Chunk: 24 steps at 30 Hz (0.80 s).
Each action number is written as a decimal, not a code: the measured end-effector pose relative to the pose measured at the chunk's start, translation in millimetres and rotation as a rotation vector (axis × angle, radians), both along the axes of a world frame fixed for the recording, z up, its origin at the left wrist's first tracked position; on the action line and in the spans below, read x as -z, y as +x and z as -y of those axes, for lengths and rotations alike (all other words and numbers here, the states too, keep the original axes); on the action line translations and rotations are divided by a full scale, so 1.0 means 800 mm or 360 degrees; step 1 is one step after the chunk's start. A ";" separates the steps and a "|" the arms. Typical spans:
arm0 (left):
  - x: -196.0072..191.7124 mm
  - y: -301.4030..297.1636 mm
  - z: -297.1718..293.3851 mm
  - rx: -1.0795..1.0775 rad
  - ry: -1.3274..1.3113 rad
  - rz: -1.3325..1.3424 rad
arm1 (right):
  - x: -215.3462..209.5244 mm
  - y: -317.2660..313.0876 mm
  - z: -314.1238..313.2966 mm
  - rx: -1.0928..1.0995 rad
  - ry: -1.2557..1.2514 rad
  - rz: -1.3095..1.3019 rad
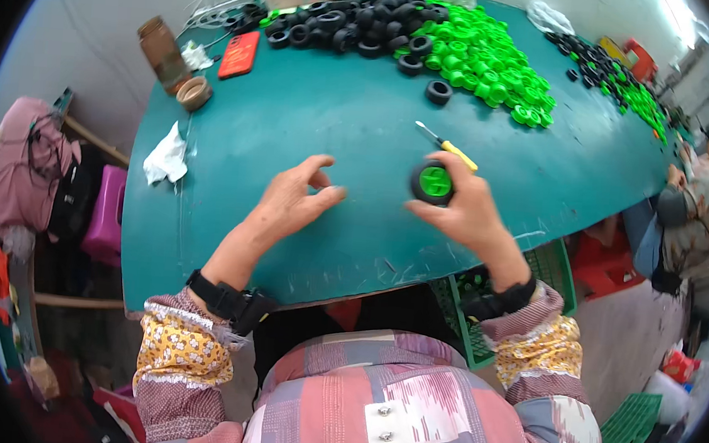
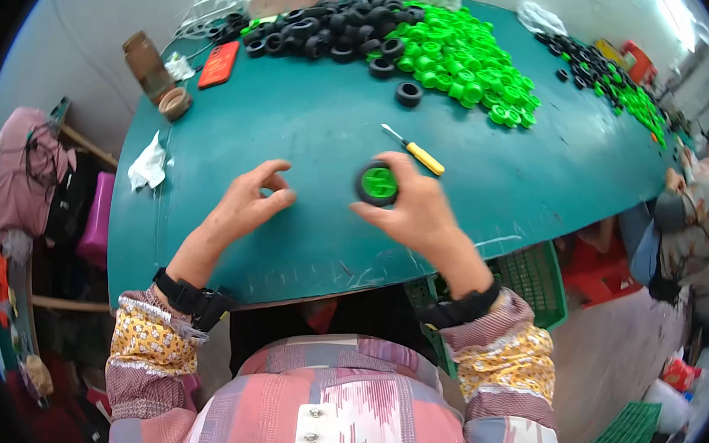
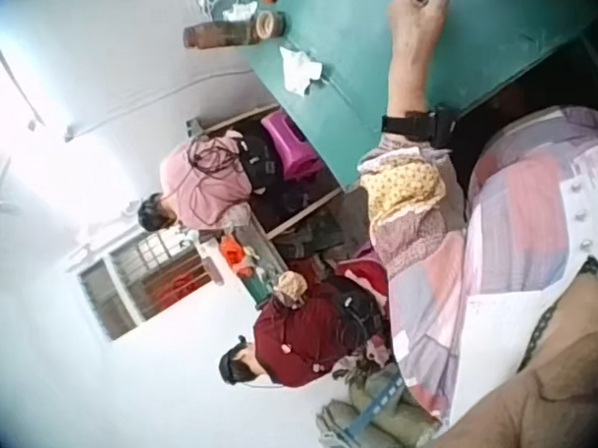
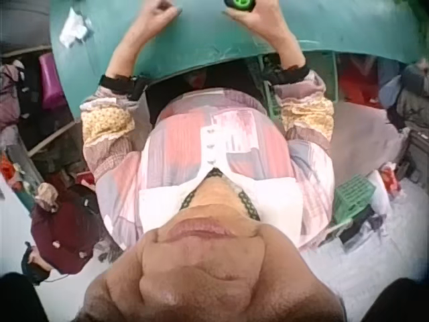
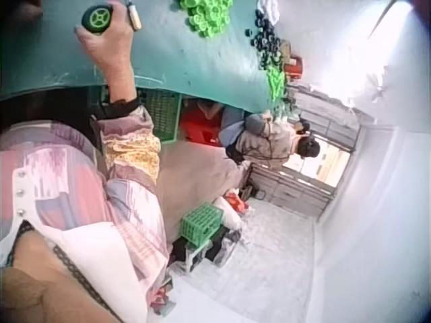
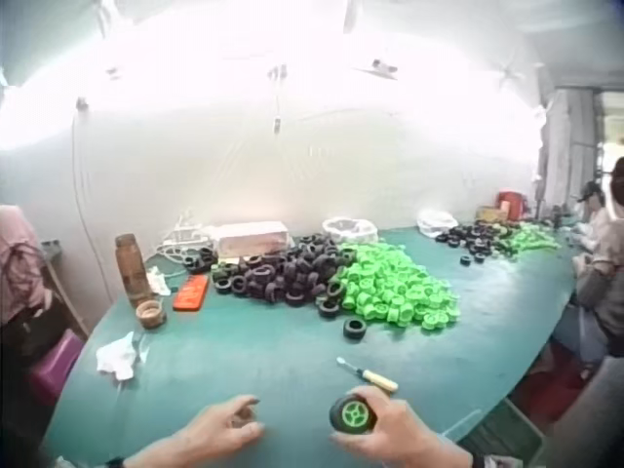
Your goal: Assemble small green plastic hubs into black rubber tires using hands and a screwdriver.
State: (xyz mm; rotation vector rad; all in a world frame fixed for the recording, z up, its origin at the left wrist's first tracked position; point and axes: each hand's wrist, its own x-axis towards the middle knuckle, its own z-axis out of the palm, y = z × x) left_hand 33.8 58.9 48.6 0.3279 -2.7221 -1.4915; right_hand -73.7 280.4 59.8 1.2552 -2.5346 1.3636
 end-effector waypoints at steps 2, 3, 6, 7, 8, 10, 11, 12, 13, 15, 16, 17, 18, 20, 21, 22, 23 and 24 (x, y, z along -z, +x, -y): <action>0.008 0.009 0.024 0.0076 -0.0380 -0.0015 | -0.011 -0.002 -0.061 0.0320 0.0050 -0.0061; 0.032 0.011 0.044 0.0091 -0.0714 -0.0201 | -0.006 -0.006 -0.095 0.0479 0.0054 -0.0171; 0.037 0.018 0.081 0.0115 -0.1014 -0.0211 | 0.009 -0.002 -0.195 0.0881 0.0267 -0.0082; 0.037 0.011 0.092 0.0157 -0.1006 -0.0267 | 0.012 0.004 -0.233 0.1015 0.0524 -0.0070; 0.041 0.006 0.105 0.0129 -0.1050 -0.0244 | 0.030 0.005 -0.273 0.1099 0.0711 -0.0056; 0.042 0.004 0.127 0.0093 -0.1106 -0.0233 | 0.060 0.013 -0.325 0.1168 0.1015 -0.0150; 0.043 0.000 0.135 0.0064 -0.1091 -0.0228 | 0.066 0.020 -0.338 0.1227 0.1202 -0.0158; 0.043 -0.001 0.139 0.0026 -0.1086 -0.0211 | 0.079 0.021 -0.348 0.1233 0.1191 -0.0158; 0.046 -0.004 0.139 0.0031 -0.1087 -0.0216 | 0.090 0.021 -0.355 0.1237 0.1143 -0.0362; 0.051 -0.012 0.135 0.0007 -0.1289 -0.0266 | 0.089 0.013 -0.352 0.1245 0.1091 -0.0552; 0.054 -0.016 0.130 0.0009 -0.1367 -0.0250 | 0.075 0.004 -0.334 0.1194 0.0884 -0.0246; 0.056 -0.017 0.131 0.0029 -0.1371 -0.0245 | 0.059 -0.007 -0.314 0.1139 0.0674 0.0056; 0.056 -0.013 0.131 0.0027 -0.1372 -0.0255 | 0.046 -0.021 -0.289 0.1139 0.0402 -0.0049; 0.051 -0.001 0.130 0.0009 -0.1360 -0.0220 | 0.043 -0.079 -0.271 0.1101 0.0051 -0.0011; 0.064 -0.002 0.130 0.0049 -0.1343 -0.0231 | 0.054 -0.115 -0.270 0.1122 -0.0137 0.0013; 0.071 0.001 0.133 0.0023 -0.1418 -0.0243 | 0.058 -0.149 -0.263 0.1127 -0.0338 0.0031; 0.075 -0.003 0.135 -0.0006 -0.1491 -0.0251 | 0.061 -0.183 -0.254 0.1165 -0.0469 0.0142; 0.072 -0.003 0.136 0.0000 -0.1487 -0.0233 | 0.063 -0.214 -0.236 0.1177 -0.0596 0.0269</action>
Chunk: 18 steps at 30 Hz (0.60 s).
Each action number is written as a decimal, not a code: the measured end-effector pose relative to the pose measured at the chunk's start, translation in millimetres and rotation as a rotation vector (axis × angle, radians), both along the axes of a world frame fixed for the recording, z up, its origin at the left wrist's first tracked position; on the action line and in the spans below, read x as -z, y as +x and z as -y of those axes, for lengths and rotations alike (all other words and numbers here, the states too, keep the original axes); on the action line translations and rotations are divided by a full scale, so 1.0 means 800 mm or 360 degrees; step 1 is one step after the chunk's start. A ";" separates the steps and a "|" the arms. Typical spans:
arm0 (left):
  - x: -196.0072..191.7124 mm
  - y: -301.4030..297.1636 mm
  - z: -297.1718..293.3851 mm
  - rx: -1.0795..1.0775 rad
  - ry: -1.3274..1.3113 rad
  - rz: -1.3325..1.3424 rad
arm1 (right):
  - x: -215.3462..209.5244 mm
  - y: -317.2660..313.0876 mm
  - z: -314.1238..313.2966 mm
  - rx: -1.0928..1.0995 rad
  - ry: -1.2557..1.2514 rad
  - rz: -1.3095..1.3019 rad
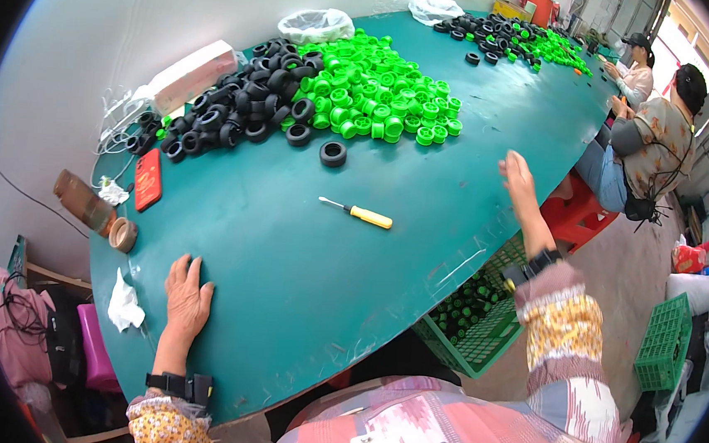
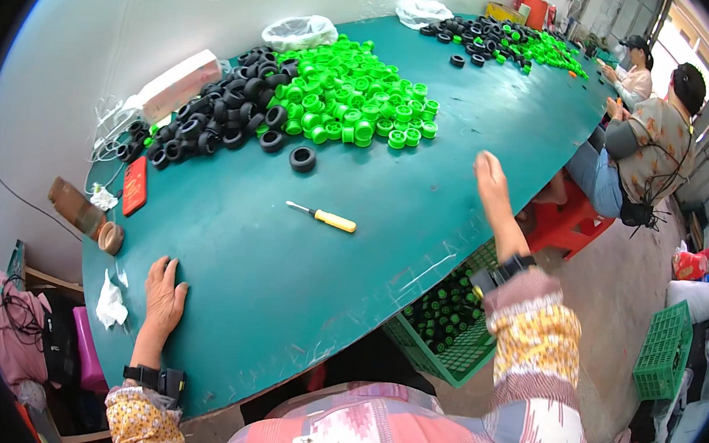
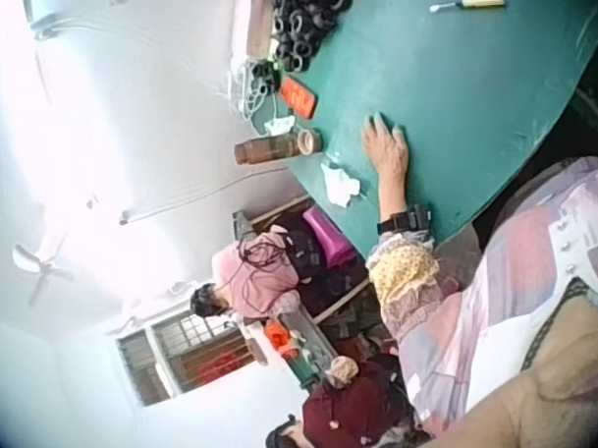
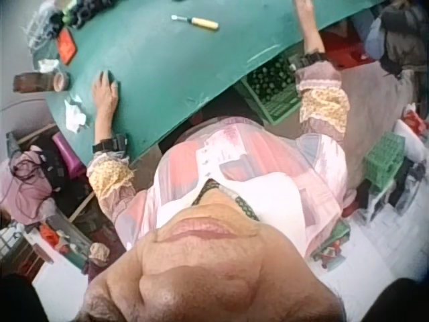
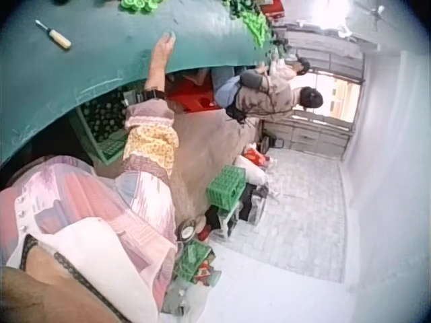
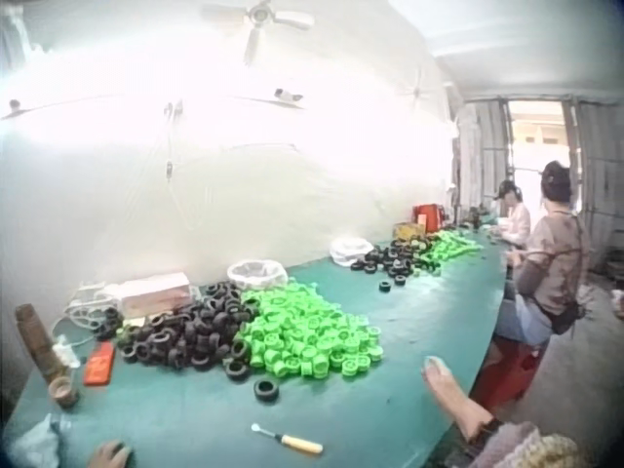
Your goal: Assemble small green plastic hubs into black rubber tires using hands and a screwdriver.
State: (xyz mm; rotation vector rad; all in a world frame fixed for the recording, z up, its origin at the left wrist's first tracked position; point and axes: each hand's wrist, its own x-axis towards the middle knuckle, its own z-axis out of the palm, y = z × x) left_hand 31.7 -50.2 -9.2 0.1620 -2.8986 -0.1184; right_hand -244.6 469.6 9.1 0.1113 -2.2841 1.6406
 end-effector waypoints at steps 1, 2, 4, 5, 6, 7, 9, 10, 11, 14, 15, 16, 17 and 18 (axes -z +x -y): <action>-0.004 0.003 -0.001 -0.0011 0.0012 -0.0008 | 0.001 -0.023 0.012 -0.0009 -0.0018 0.0195; -0.008 0.004 -0.003 -0.0021 0.0024 -0.0015 | 0.001 -0.045 0.019 -0.0016 -0.0034 0.0391; -0.016 -0.007 -0.012 -0.0005 0.0034 0.0019 | 0.021 -0.105 0.028 0.0048 0.0110 0.0241; -0.022 -0.014 -0.020 0.0024 0.0038 0.0025 | 0.034 -0.131 0.038 0.0119 0.0242 0.0059; -0.029 -0.028 -0.032 0.0147 0.0032 0.0043 | 0.037 -0.152 0.050 0.0160 0.0275 0.0066; -0.051 -0.042 -0.051 0.0282 -0.0045 0.0090 | 0.042 -0.168 0.071 0.0182 0.0290 0.0080; -0.073 -0.092 -0.098 0.0652 -0.0131 0.0120 | 0.045 -0.192 0.086 0.0256 0.0314 0.0062; -0.075 -0.125 -0.121 0.0872 -0.0163 0.0107 | 0.048 -0.202 0.087 0.0348 0.0329 0.0009; -0.072 -0.153 -0.137 0.1069 -0.0134 0.0071 | 0.039 -0.205 0.094 0.0341 0.0342 0.0006; -0.066 -0.218 -0.193 0.1340 -0.0141 -0.0002 | 0.047 -0.228 0.090 0.0120 0.0542 -0.0090; -0.052 -0.232 -0.194 0.1329 -0.0145 0.0003 | 0.053 -0.231 0.099 0.0109 0.0537 -0.0088; -0.039 -0.246 -0.200 0.1336 -0.0080 0.0082 | 0.052 -0.226 0.103 -0.0036 0.0526 -0.0074; -0.029 -0.256 -0.203 0.1341 -0.0015 0.0162 | 0.051 -0.223 0.111 -0.0184 0.0512 -0.0059; -0.027 -0.262 -0.202 0.1376 0.0071 0.0091 | 0.056 -0.226 0.113 -0.0192 0.0465 -0.0086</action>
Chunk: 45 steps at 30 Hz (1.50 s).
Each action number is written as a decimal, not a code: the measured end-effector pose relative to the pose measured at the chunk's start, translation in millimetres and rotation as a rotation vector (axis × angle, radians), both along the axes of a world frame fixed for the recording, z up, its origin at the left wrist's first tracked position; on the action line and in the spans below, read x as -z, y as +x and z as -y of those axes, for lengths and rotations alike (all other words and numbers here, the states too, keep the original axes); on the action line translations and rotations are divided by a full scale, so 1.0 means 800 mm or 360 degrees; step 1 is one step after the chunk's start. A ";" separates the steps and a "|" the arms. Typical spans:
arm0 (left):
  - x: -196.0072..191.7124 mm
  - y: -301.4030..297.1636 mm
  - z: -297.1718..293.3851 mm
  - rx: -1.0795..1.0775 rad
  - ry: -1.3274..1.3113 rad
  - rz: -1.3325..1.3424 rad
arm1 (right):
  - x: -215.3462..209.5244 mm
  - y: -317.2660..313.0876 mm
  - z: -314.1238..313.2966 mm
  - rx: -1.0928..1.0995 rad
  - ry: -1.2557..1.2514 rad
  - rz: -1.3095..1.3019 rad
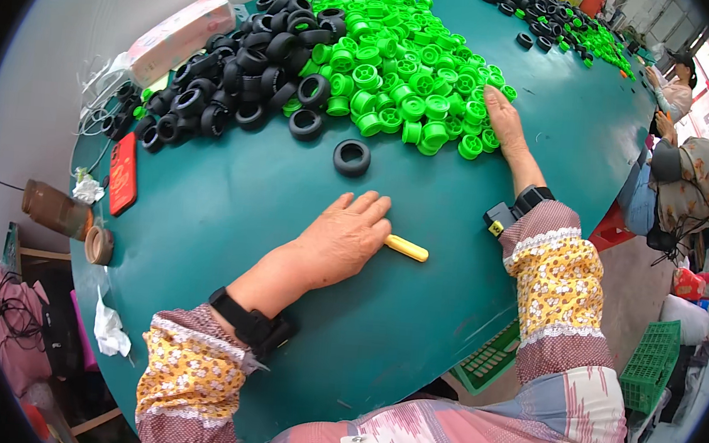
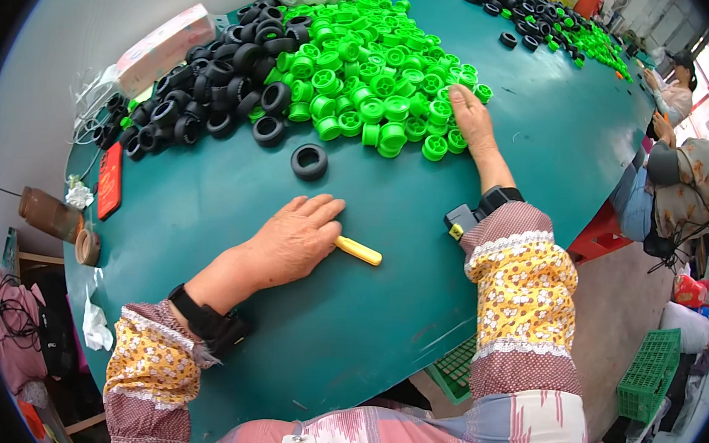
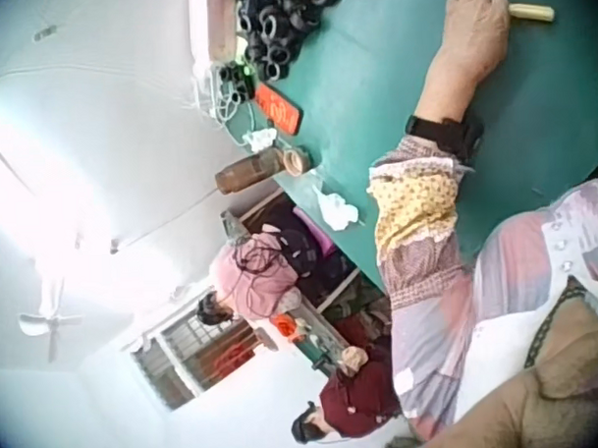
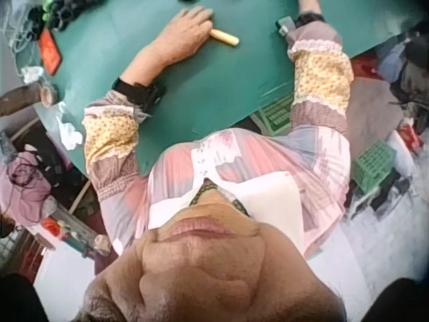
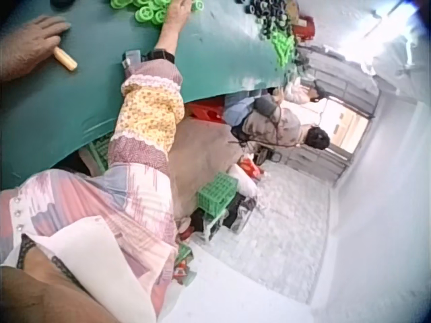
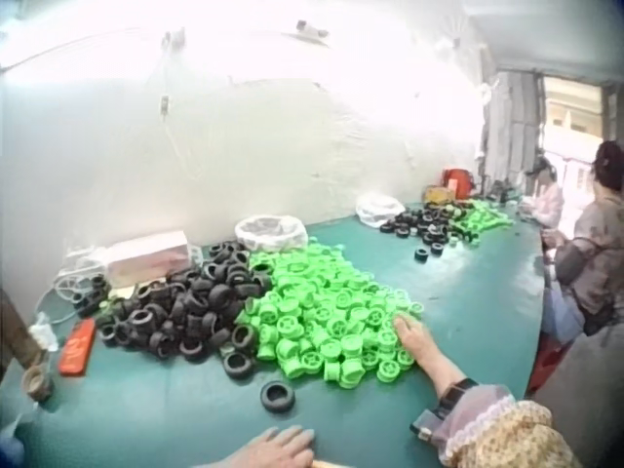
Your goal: Assemble small green plastic hubs into black rubber tires using hands and a screwdriver.
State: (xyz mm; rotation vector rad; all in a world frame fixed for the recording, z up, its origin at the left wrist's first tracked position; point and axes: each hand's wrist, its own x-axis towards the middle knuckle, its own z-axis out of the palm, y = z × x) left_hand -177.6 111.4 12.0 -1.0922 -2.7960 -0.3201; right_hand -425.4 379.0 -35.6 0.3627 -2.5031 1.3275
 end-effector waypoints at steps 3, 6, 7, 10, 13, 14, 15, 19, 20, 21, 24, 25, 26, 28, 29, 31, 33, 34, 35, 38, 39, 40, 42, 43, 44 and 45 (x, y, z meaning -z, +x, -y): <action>0.002 0.003 0.021 -0.0074 0.0100 0.0088 | -0.015 0.013 0.024 -0.0180 -0.0074 0.0023; -0.005 0.012 0.050 -0.0178 0.0161 0.0027 | -0.025 0.023 0.063 -0.0254 -0.0059 0.0043; -0.004 0.017 0.059 -0.0274 0.0193 0.0026 | -0.026 0.024 0.073 -0.0281 -0.0014 0.0046; -0.008 0.038 0.071 -0.0344 0.0235 0.0101 | -0.025 0.031 0.092 -0.0335 0.0021 0.0081; -0.009 0.056 0.072 -0.0407 0.0275 0.0114 | -0.027 0.043 0.111 -0.0459 0.0007 0.0076; -0.007 0.061 0.069 -0.0443 0.0312 0.0108 | -0.019 0.042 0.116 -0.0514 0.0024 0.0070; -0.009 0.067 0.067 -0.0457 0.0304 0.0104 | -0.020 0.048 0.126 -0.0570 0.0035 0.0060; -0.008 0.086 0.050 -0.0477 0.0379 0.0091 | -0.024 0.081 0.149 -0.0668 0.0118 0.0006; -0.008 0.091 0.046 -0.0462 0.0385 0.0114 | -0.022 0.085 0.152 -0.0729 0.0144 -0.0003; -0.008 0.095 0.042 -0.0449 0.0395 0.0132 | -0.027 0.093 0.154 -0.0748 0.0144 -0.0019; -0.004 0.110 0.035 -0.0435 0.0322 0.0070 | -0.040 0.122 0.159 -0.0789 0.0239 -0.0055; -0.002 0.113 0.034 -0.0416 0.0278 0.0044 | -0.038 0.126 0.158 -0.0819 0.0232 -0.0083; -0.001 0.116 0.033 -0.0414 0.0210 0.0019 | -0.031 0.129 0.155 -0.0742 0.0147 -0.0141; -0.006 0.117 0.029 -0.0380 0.0272 0.0048 | -0.024 0.135 0.134 -0.0543 -0.0096 -0.0133; -0.012 0.124 0.035 -0.0354 0.0315 0.0104 | -0.021 0.138 0.130 -0.0457 -0.0283 -0.0060; -0.028 0.125 0.049 -0.0392 0.0307 0.0061 | -0.012 0.135 0.092 -0.0218 -0.0450 -0.0147; -0.043 0.113 0.083 -0.0550 0.0349 -0.0059 | -0.023 0.147 0.068 0.0046 -0.0714 0.0132; -0.048 0.102 0.100 -0.0693 0.0351 -0.0060 | -0.024 0.148 0.059 0.0120 -0.0789 0.0218; -0.052 0.087 0.120 -0.0832 0.0356 -0.0062 | -0.025 0.150 0.054 0.0197 -0.0863 0.0303; -0.052 0.022 0.199 -0.0933 0.0303 -0.0330 | -0.028 0.153 0.063 0.0181 -0.0873 0.0350; -0.050 -0.010 0.224 -0.0928 0.0293 -0.0408 | -0.022 0.148 0.061 0.0172 -0.0882 0.0346; -0.054 -0.041 0.247 -0.0995 0.0317 -0.0412 | -0.015 0.143 0.059 0.0117 -0.0738 0.0274; -0.069 -0.094 0.283 -0.1093 0.0337 -0.0336 | -0.011 0.142 0.060 0.0078 -0.0534 0.0177; -0.070 -0.124 0.296 -0.1115 0.0351 -0.0264 | -0.009 0.140 0.057 0.0096 -0.0526 0.0183; -0.069 -0.146 0.324 -0.1229 0.0272 -0.0239 | -0.010 0.141 0.061 0.0063 -0.0576 0.0194; -0.076 -0.171 0.319 -0.1222 0.0201 -0.0110 | -0.013 0.140 0.048 0.0095 -0.0583 0.0184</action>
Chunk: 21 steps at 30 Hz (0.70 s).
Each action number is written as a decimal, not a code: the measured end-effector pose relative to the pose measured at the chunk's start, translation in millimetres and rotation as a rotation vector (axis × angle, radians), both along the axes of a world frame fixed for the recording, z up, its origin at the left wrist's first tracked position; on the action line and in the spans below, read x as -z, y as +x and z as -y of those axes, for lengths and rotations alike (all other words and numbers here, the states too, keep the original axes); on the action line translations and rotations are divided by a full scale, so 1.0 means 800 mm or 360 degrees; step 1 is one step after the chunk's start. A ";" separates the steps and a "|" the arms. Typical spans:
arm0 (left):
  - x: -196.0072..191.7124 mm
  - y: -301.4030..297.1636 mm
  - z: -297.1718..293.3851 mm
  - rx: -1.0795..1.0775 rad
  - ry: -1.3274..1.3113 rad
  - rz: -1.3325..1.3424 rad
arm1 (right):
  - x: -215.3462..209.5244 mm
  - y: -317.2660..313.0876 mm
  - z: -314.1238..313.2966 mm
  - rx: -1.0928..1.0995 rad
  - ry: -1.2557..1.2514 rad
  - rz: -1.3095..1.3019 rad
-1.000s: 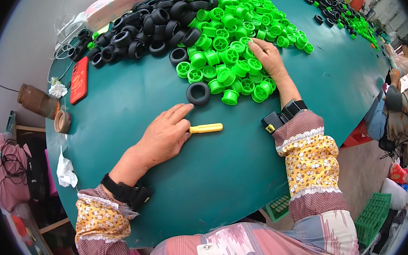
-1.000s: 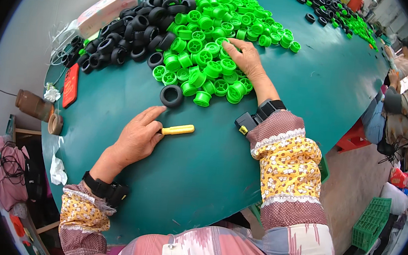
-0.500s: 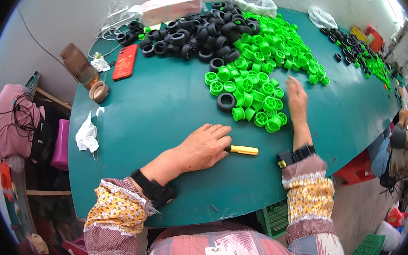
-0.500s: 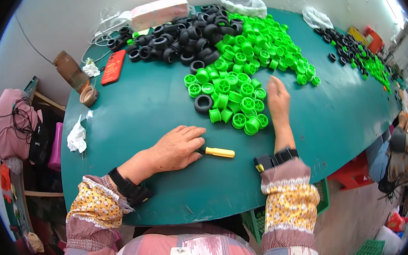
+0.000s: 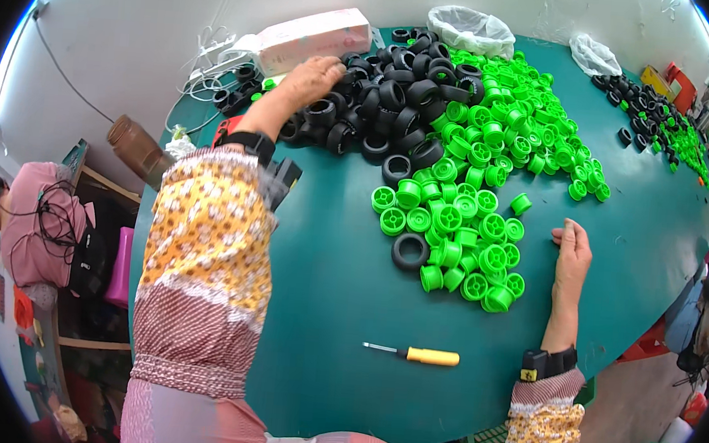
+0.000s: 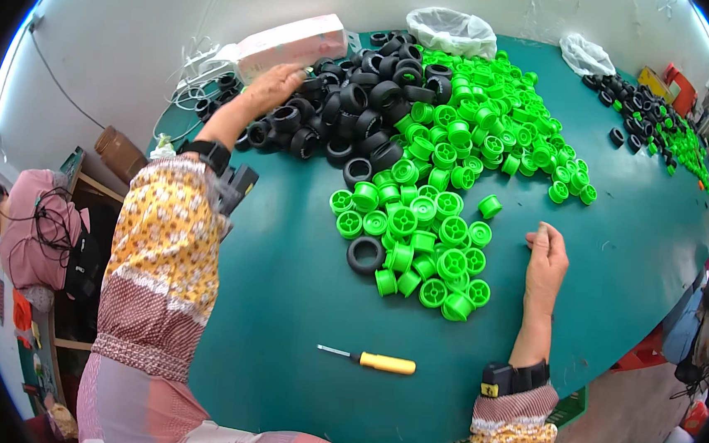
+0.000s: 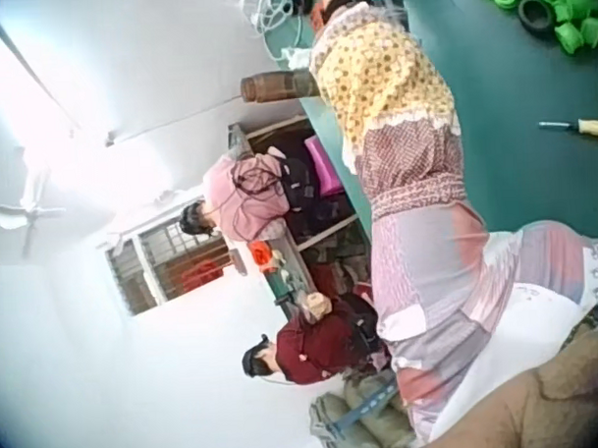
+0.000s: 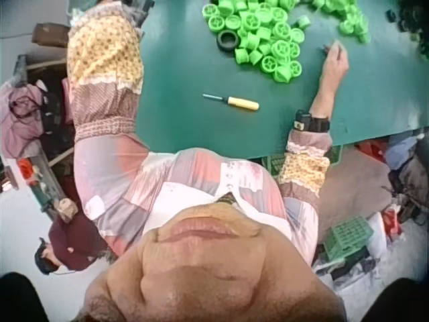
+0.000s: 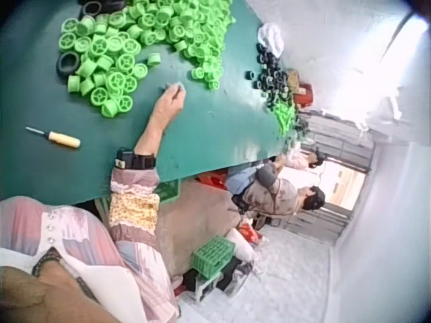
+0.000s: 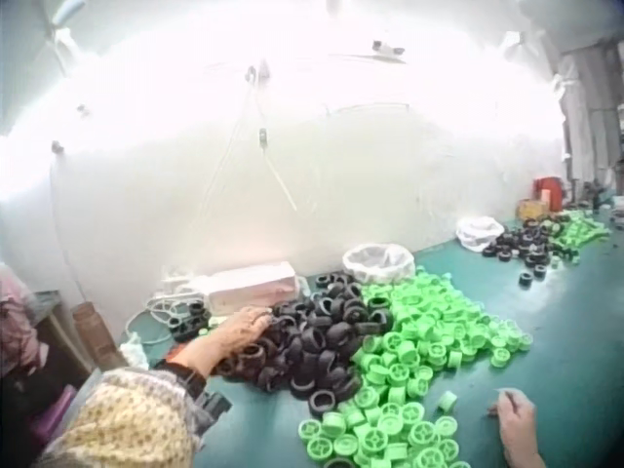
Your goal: Assemble small green plastic hubs into black rubber tires using hands and a screwdriver.
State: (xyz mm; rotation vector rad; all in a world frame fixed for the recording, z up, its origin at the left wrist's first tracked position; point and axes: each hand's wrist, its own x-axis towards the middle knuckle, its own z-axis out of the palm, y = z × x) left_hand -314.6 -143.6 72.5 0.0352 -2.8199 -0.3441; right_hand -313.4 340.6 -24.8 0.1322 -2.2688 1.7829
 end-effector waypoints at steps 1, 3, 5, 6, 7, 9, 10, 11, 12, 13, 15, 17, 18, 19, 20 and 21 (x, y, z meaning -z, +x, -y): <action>0.005 -0.012 0.012 -0.0042 0.0049 0.0027 | -0.002 0.000 0.004 -0.0007 -0.0024 0.0034; 0.023 -0.041 0.042 -0.0147 0.0173 0.0101 | -0.008 0.001 0.009 -0.0001 -0.0026 0.0068; 0.053 -0.064 0.080 -0.0140 -0.0183 0.0176 | -0.014 0.001 0.011 0.0020 -0.0018 0.0100; 0.064 -0.068 0.080 -0.0104 -0.0586 0.0139 | -0.014 0.001 0.012 0.0000 -0.0010 0.0096; 0.071 -0.076 0.081 -0.0083 -0.0573 0.0152 | -0.013 0.000 0.013 -0.0023 -0.0004 0.0090; 0.063 -0.083 0.077 -0.0097 -0.0643 0.0349 | -0.009 -0.001 0.012 -0.0013 0.0053 0.0069; 0.058 -0.083 0.071 -0.0092 -0.0627 0.0345 | -0.010 -0.003 0.010 -0.0028 0.0093 0.0028; 0.051 -0.081 0.064 -0.0058 -0.0590 0.0435 | -0.010 -0.004 0.009 -0.0026 0.0106 0.0023; 0.046 -0.079 0.060 -0.0025 -0.0557 0.0521 | -0.009 -0.003 0.010 -0.0018 0.0101 0.0024; 0.050 -0.074 0.057 0.0017 -0.0618 0.0479 | -0.008 -0.003 0.011 -0.0012 0.0092 0.0024; 0.054 -0.054 0.055 0.0027 -0.0656 0.0379 | -0.002 -0.005 0.014 -0.0013 0.0102 0.0007; 0.061 -0.043 0.045 -0.0304 0.0267 0.0205 | -0.001 -0.003 0.021 0.0012 0.0087 -0.0005; 0.045 -0.025 0.020 -0.0012 0.0210 0.0176 | -0.003 -0.003 0.019 0.0024 0.0090 -0.0008; 0.045 -0.022 0.010 0.0031 0.0110 0.0227 | -0.004 -0.003 0.016 0.0045 0.0160 -0.0041; 0.049 -0.021 0.003 0.0074 0.0010 0.0280 | -0.004 -0.003 0.013 0.0066 0.0228 -0.0071; 0.058 -0.007 0.017 0.0257 -0.0711 0.0075 | -0.003 -0.003 0.018 0.0068 0.0223 -0.0075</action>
